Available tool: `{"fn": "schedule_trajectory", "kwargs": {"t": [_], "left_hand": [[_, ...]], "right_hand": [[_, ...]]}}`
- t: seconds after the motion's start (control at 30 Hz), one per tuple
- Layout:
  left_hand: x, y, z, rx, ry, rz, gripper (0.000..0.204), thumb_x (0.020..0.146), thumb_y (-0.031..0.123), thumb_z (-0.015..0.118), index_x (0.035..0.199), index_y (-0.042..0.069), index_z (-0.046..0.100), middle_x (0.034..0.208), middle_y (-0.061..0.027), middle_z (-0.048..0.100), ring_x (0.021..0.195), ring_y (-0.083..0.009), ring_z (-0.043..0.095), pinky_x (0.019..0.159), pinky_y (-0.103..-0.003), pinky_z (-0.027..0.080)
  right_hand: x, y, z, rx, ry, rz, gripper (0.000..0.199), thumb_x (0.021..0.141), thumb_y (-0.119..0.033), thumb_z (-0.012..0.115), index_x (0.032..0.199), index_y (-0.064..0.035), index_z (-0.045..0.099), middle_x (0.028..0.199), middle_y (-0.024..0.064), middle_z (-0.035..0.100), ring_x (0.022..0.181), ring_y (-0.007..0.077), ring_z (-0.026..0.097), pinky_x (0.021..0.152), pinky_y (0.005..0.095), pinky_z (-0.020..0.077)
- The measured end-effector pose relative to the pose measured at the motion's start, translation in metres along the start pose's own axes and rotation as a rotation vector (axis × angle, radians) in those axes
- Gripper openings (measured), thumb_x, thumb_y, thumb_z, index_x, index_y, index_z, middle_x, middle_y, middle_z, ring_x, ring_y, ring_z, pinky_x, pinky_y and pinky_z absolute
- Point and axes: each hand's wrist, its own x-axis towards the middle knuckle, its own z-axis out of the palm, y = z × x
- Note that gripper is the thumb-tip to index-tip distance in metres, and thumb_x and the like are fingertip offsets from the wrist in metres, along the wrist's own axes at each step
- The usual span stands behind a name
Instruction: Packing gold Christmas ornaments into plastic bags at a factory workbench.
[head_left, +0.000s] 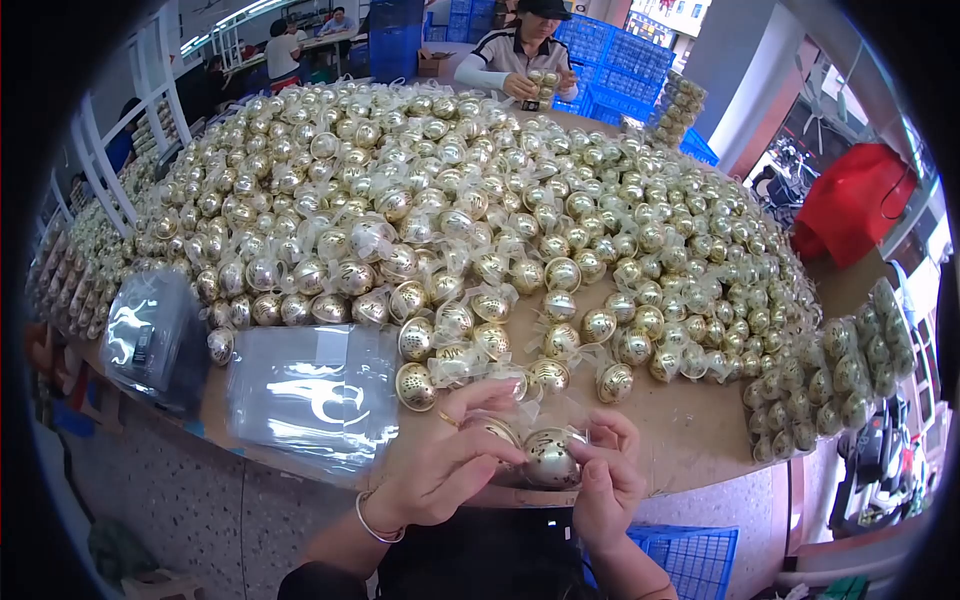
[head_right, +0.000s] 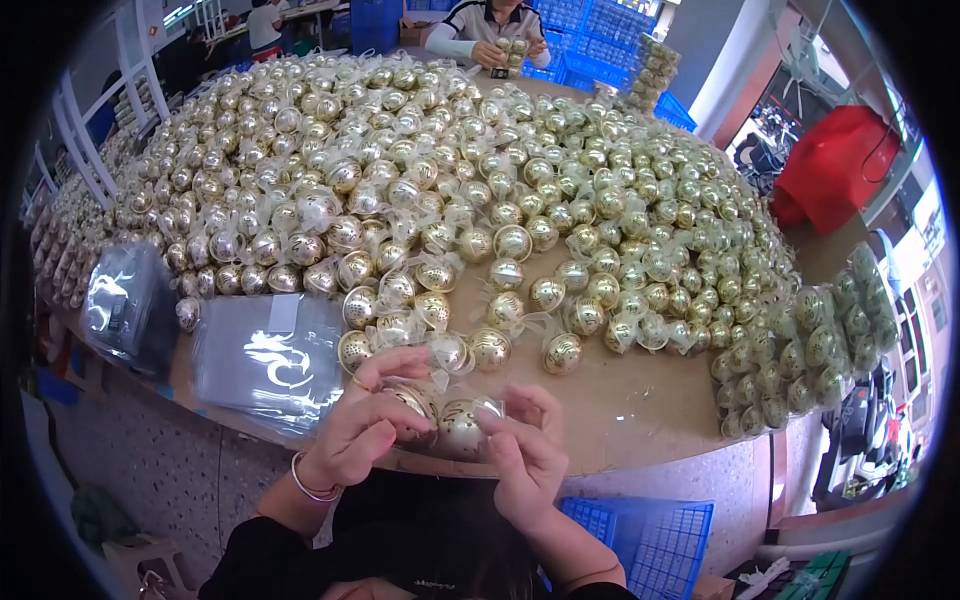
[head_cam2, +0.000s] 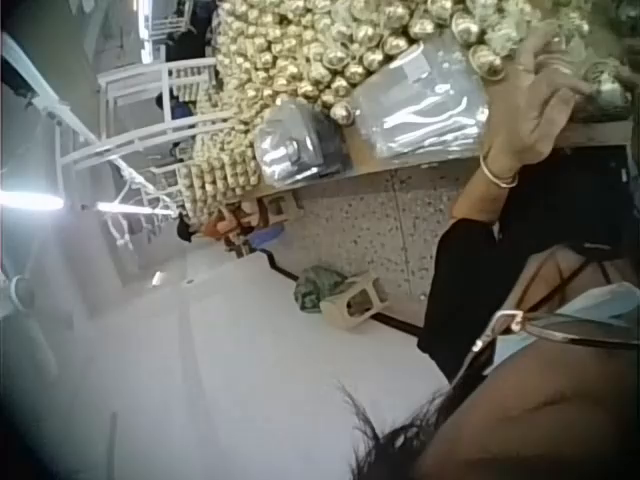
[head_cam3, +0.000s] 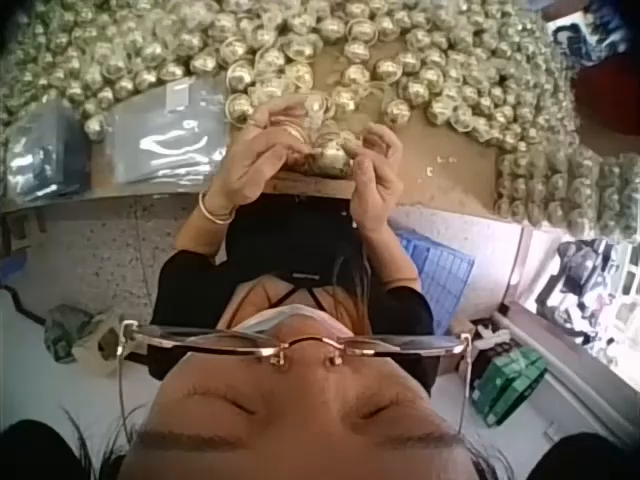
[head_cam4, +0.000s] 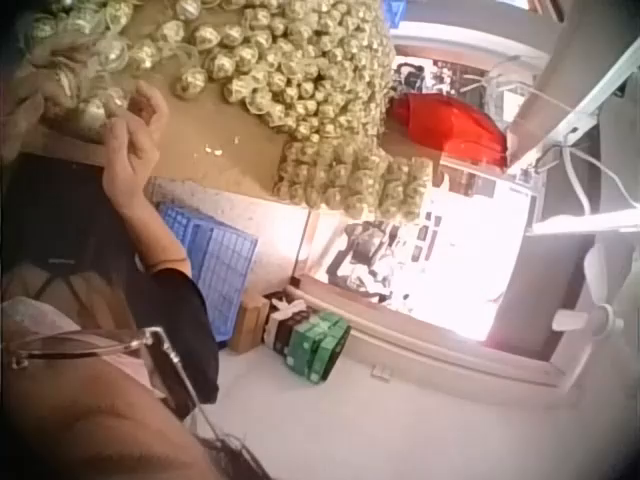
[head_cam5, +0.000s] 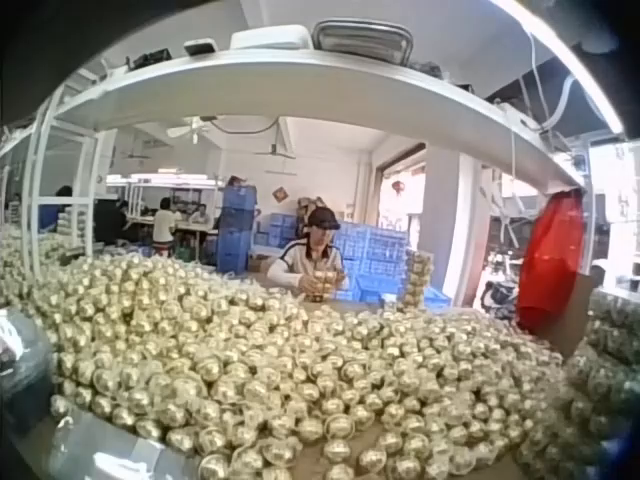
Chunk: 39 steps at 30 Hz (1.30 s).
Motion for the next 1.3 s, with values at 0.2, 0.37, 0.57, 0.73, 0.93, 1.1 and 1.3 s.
{"fn": "schedule_trajectory", "kwargs": {"t": [0.2, 0.37, 0.57, 0.73, 0.93, 1.1, 1.3], "left_hand": [[-0.001, 0.016, 0.021, -0.113, 0.251, -0.088, 0.042, 0.083, -0.003, 0.039, 0.125, -0.007, 0.047, 0.133, -0.0273, 0.043, 0.118, -0.0315, 0.049, 0.101, -0.038, 0.038], [-0.006, 0.007, 0.040, -0.135, 0.556, -0.003, 0.032, 0.078, -0.007, 0.053, 0.109, -0.004, 0.049, 0.110, -0.0173, 0.052, 0.094, -0.0234, 0.057, 0.087, -0.034, 0.047], [-0.003, 0.003, 0.013, 0.172, 0.179, 0.097, 0.030, 0.078, -0.001, 0.062, 0.106, 0.000, 0.053, 0.116, -0.0199, 0.057, 0.096, -0.0280, 0.062, 0.083, -0.035, 0.050], [-0.004, 0.002, 0.014, 0.191, 0.182, 0.134, 0.031, 0.078, 0.001, 0.064, 0.107, 0.002, 0.053, 0.115, -0.0201, 0.060, 0.102, -0.0316, 0.062, 0.084, -0.035, 0.050], [-0.013, 0.002, 0.019, 0.076, 0.242, 0.099, 0.031, 0.078, -0.003, 0.062, 0.107, 0.002, 0.052, 0.113, -0.0165, 0.059, 0.102, -0.0296, 0.059, 0.085, -0.037, 0.049], [-0.009, -0.005, 0.020, 0.086, 0.218, 0.133, 0.030, 0.082, -0.003, 0.058, 0.110, 0.000, 0.048, 0.119, -0.0188, 0.055, 0.098, -0.0217, 0.060, 0.080, -0.030, 0.050], [0.001, 0.020, 0.015, -0.033, 0.166, -0.135, 0.027, 0.076, 0.000, 0.059, 0.101, 0.001, 0.049, 0.103, -0.0142, 0.057, 0.093, -0.0276, 0.058, 0.080, -0.035, 0.047]], "right_hand": [[0.012, -0.025, 0.012, 0.130, 0.066, 0.186, 0.024, 0.086, -0.012, 0.063, 0.105, 0.0015, 0.064, 0.118, 0.0124, 0.046, 0.104, 0.0204, 0.050, 0.092, 0.0346, 0.0397], [0.025, -0.028, -0.017, -0.169, -0.245, 0.117, 0.033, 0.077, -0.009, 0.073, 0.109, -0.0051, 0.064, 0.108, 0.0096, 0.053, 0.097, 0.0186, 0.052, 0.084, 0.0292, 0.0451], [0.049, -0.057, -0.001, -0.627, -0.475, -0.152, 0.032, 0.063, -0.019, 0.083, 0.092, -0.0099, 0.073, 0.098, 0.0067, 0.059, 0.088, 0.0202, 0.058, 0.074, 0.0327, 0.0481], [0.058, -0.054, 0.010, -0.548, -0.470, -0.100, 0.013, 0.076, -0.009, 0.075, 0.084, -0.0036, 0.066, 0.093, 0.0078, 0.060, 0.079, 0.0172, 0.056, 0.064, 0.0291, 0.0462], [0.051, -0.058, 0.018, -0.412, -0.425, 0.228, 0.009, 0.087, -0.008, 0.061, 0.083, -0.0004, 0.058, 0.094, 0.0102, 0.060, 0.078, 0.0149, 0.053, 0.067, 0.0270, 0.0444], [0.049, -0.050, 0.007, -0.473, -0.467, -0.071, 0.009, 0.083, -0.008, 0.066, 0.090, -0.0022, 0.065, 0.097, 0.0108, 0.063, 0.086, 0.0208, 0.057, 0.074, 0.0306, 0.0460], [0.041, -0.052, 0.005, -0.419, -0.347, 0.004, 0.014, 0.075, -0.003, 0.074, 0.088, -0.0022, 0.070, 0.103, 0.0123, 0.065, 0.090, 0.0173, 0.061, 0.067, 0.0254, 0.0491]]}}
